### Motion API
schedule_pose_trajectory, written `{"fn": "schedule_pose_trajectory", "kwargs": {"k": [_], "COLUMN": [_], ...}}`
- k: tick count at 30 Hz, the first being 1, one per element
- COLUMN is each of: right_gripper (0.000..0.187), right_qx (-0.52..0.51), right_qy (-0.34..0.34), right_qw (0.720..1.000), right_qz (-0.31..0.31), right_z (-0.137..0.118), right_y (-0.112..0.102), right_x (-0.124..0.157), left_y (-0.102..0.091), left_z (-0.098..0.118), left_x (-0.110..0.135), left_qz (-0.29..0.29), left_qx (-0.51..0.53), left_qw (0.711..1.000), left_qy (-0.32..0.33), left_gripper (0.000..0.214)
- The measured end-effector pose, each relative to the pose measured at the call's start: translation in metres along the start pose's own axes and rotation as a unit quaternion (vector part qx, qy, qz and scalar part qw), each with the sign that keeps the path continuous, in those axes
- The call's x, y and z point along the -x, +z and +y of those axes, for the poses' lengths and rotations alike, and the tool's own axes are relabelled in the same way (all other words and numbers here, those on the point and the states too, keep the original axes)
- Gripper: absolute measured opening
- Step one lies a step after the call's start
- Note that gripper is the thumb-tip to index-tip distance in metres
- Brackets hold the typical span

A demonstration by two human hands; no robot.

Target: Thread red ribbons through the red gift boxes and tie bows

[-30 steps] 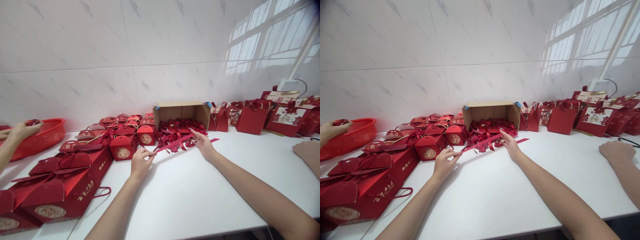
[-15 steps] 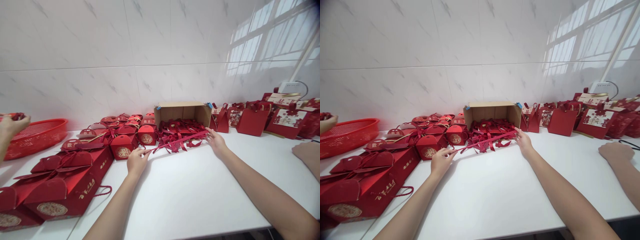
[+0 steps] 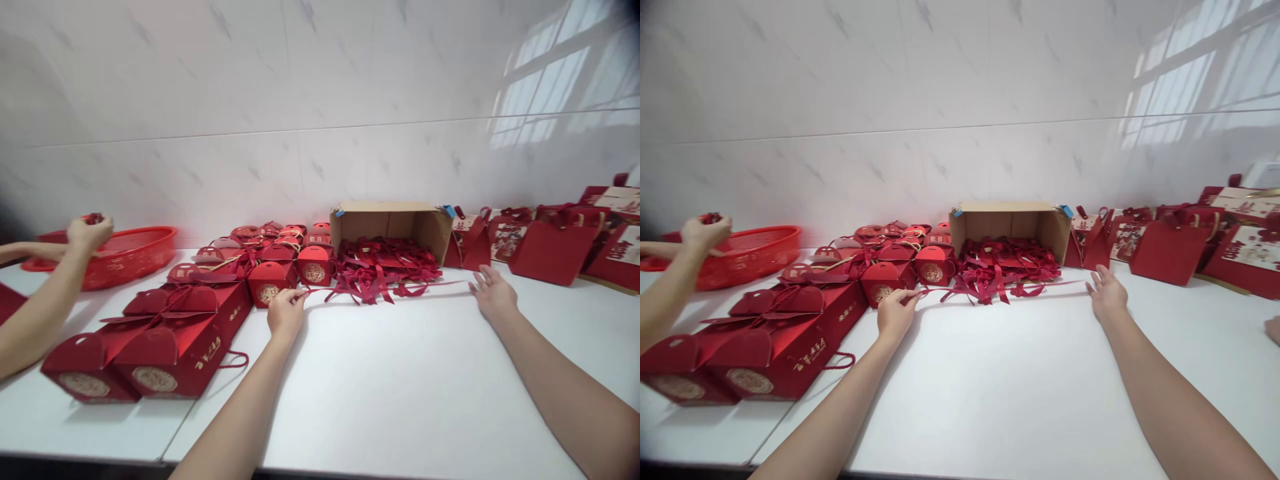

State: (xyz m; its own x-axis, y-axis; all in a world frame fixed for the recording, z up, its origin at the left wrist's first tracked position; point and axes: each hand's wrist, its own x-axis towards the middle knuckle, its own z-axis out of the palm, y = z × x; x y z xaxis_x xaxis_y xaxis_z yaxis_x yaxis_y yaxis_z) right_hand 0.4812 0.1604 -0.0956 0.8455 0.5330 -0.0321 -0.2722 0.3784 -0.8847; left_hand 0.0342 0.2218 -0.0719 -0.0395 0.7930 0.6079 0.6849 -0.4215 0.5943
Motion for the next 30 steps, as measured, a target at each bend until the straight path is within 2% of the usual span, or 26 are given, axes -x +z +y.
{"fn": "schedule_pose_trajectory", "kwargs": {"k": [4, 7, 9, 11, 12, 13, 14, 16, 17, 18, 19, 20, 22, 24, 27, 30], "right_gripper": [0.024, 0.020, 0.020, 0.021, 0.020, 0.023, 0.026, 0.022, 0.025, 0.028, 0.031, 0.033, 0.037, 0.041, 0.037, 0.028], "right_qx": [0.029, 0.087, 0.131, 0.162, 0.179, 0.233, 0.269, 0.283, 0.305, 0.318, 0.322, 0.318, 0.293, 0.271, 0.269, 0.273], "right_qy": [-0.012, -0.085, -0.151, -0.201, -0.230, -0.301, -0.362, -0.392, -0.426, -0.448, -0.459, -0.462, -0.441, -0.407, -0.363, -0.335], "right_qw": [0.999, 0.992, 0.979, 0.960, 0.943, 0.886, 0.816, 0.743, 0.683, 0.647, 0.643, 0.658, 0.712, 0.742, 0.758, 0.773], "right_qz": [-0.007, -0.020, -0.045, -0.108, -0.161, -0.264, -0.361, -0.462, -0.508, -0.528, -0.522, -0.503, -0.462, -0.458, -0.470, -0.464], "right_z": [0.003, 0.006, 0.010, 0.015, 0.019, 0.022, 0.026, 0.034, 0.037, 0.040, 0.043, 0.046, 0.052, 0.060, 0.070, 0.077], "right_y": [-0.002, 0.012, 0.027, 0.044, 0.051, 0.058, 0.063, 0.071, 0.075, 0.080, 0.086, 0.094, 0.115, 0.139, 0.164, 0.168], "right_x": [-0.001, 0.011, 0.032, 0.067, 0.089, 0.112, 0.135, 0.175, 0.191, 0.203, 0.212, 0.218, 0.225, 0.229, 0.235, 0.237], "left_y": [-0.006, -0.008, -0.009, -0.009, -0.009, -0.009, -0.008, -0.007, -0.006, -0.005, -0.004, -0.004, -0.004, -0.005, -0.009, -0.011], "left_z": [-0.001, 0.005, 0.011, 0.019, 0.022, 0.026, 0.029, 0.034, 0.036, 0.037, 0.038, 0.038, 0.038, 0.035, 0.030, 0.027], "left_x": [-0.002, -0.001, 0.001, 0.005, 0.007, 0.009, 0.011, 0.015, 0.017, 0.018, 0.018, 0.019, 0.018, 0.017, 0.015, 0.014], "left_qz": [0.009, 0.006, -0.003, -0.004, 0.003, 0.015, 0.026, 0.030, 0.020, 0.006, -0.009, -0.020, -0.030, -0.026, -0.001, 0.013], "left_qx": [-0.005, -0.005, -0.009, -0.025, -0.034, -0.042, -0.047, -0.043, -0.038, -0.033, -0.031, -0.032, -0.038, -0.041, -0.036, -0.028], "left_qw": [1.000, 0.999, 0.997, 0.992, 0.989, 0.985, 0.982, 0.978, 0.976, 0.974, 0.972, 0.971, 0.970, 0.971, 0.974, 0.975], "left_qy": [0.009, 0.032, 0.070, 0.122, 0.147, 0.166, 0.179, 0.203, 0.213, 0.223, 0.231, 0.235, 0.238, 0.234, 0.222, 0.221], "left_gripper": [0.013, 0.014, 0.016, 0.017, 0.017, 0.016, 0.015, 0.013, 0.013, 0.014, 0.015, 0.016, 0.018, 0.018, 0.017, 0.014]}}
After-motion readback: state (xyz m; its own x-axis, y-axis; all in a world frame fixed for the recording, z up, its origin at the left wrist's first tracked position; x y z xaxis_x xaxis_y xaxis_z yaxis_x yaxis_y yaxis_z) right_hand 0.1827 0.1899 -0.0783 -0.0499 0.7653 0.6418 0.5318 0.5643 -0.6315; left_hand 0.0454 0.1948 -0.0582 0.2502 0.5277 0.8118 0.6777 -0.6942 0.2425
